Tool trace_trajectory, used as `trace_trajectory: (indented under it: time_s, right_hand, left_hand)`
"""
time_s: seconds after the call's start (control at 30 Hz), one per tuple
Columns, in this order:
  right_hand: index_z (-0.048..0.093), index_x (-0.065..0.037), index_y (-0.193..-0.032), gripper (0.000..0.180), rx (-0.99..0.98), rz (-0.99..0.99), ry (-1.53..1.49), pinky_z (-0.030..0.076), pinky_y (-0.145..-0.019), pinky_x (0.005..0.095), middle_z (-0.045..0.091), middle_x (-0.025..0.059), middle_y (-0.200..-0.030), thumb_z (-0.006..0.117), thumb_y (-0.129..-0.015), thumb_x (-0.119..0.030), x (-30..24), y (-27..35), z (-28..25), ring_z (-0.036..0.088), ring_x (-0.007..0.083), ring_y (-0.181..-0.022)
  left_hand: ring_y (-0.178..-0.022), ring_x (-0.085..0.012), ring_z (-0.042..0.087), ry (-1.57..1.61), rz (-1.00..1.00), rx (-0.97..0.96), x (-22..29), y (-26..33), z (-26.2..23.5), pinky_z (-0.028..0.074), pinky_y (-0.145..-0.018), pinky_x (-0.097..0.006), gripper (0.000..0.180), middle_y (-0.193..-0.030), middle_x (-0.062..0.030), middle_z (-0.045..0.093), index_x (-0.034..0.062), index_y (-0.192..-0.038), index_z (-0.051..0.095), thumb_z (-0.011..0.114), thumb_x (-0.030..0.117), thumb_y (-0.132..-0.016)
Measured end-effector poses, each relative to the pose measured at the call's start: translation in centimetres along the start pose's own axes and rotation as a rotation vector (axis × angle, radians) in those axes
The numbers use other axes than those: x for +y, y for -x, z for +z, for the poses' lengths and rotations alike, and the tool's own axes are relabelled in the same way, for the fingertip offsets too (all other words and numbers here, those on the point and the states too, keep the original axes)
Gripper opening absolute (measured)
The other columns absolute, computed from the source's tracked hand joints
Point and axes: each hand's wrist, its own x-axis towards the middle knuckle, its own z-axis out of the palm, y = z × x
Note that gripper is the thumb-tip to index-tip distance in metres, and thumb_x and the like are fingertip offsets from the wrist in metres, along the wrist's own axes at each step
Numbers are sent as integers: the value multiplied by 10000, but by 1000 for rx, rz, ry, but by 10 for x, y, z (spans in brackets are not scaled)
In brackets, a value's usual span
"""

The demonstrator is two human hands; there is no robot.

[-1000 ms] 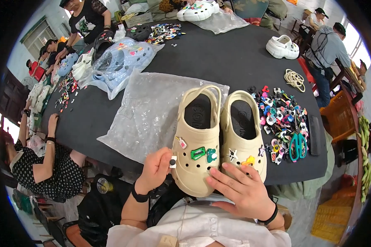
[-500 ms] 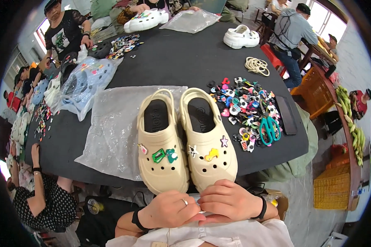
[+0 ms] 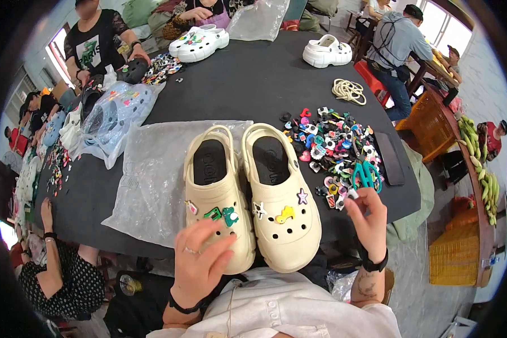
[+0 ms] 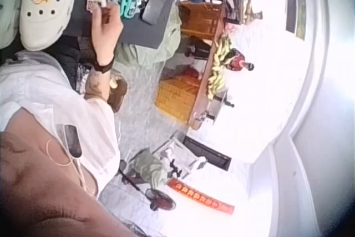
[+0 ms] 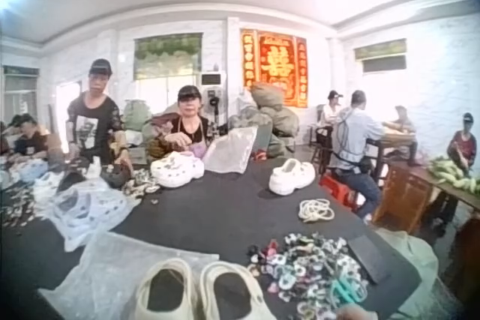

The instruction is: Removing rubber clogs from plastic bags and attaching decorative charms through the holes in the upper part of the shoes.

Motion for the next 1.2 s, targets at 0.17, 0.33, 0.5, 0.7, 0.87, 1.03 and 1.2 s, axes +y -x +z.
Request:
trace_trajectory:
  time_s: [0.17,0.33,0.5,0.7,0.87,1.03,1.2]
  right_hand:
    - [561,9,-979,195,29,94,14,405,-532,250,604,57,-641,688,-897,-113,30,-8,6,536,83,-583]
    - [538,-28,-1199,321,37,115,36,408,-562,239,601,55,-636,663,-911,-95,25,-4,2,554,91,-587]
    - [558,-19,-1200,370,7,10,-127,404,-583,223,587,2,-665,679,-850,-21,1,17,5,528,69,-619]
    - [646,-8,-1071,394,-167,-539,-157,478,-695,334,613,69,-791,793,-739,-160,-21,29,28,583,246,-743]
    - [611,-81,-1223,659,-296,-641,-13,295,-1053,504,465,190,-1393,792,-723,-471,-33,32,47,431,379,-1280]
    - [614,-124,-1273,678,-346,-673,84,239,-1096,481,443,161,-1463,735,-752,-542,-33,35,54,392,341,-1354]
    - [657,-155,-1218,580,-343,-687,86,248,-1098,464,547,104,-1388,691,-790,-545,-30,36,58,447,306,-1324]
  left_hand:
    - [-1289,-368,445,-14,-118,4,-3,2,7,336,-1044,-483,349,-1368,-146,507,158,-1151,688,708,174,-803]
    - [-1314,-397,419,22,-127,-8,-4,4,9,331,-1075,-492,336,-1395,-163,484,132,-1140,687,690,137,-804]
    - [-1315,-421,419,13,-99,-24,-6,-1,1,343,-1083,-492,320,-1396,-178,481,91,-1117,674,688,98,-797]
    - [-1098,-334,571,82,-185,-50,-18,-17,-28,476,-898,-401,316,-1163,-122,599,62,-1042,624,767,122,-767]
    - [-814,-265,574,18,-244,-137,-22,-35,-33,468,-701,-346,373,-948,-102,588,42,-987,574,800,229,-757]
    - [-705,-253,543,-118,-280,-155,-20,-46,-19,445,-628,-359,485,-810,-70,525,58,-883,496,818,379,-714]
    - [-671,-275,527,-200,-164,-114,-31,-50,-10,428,-586,-370,543,-769,-81,477,63,-842,453,785,465,-690]
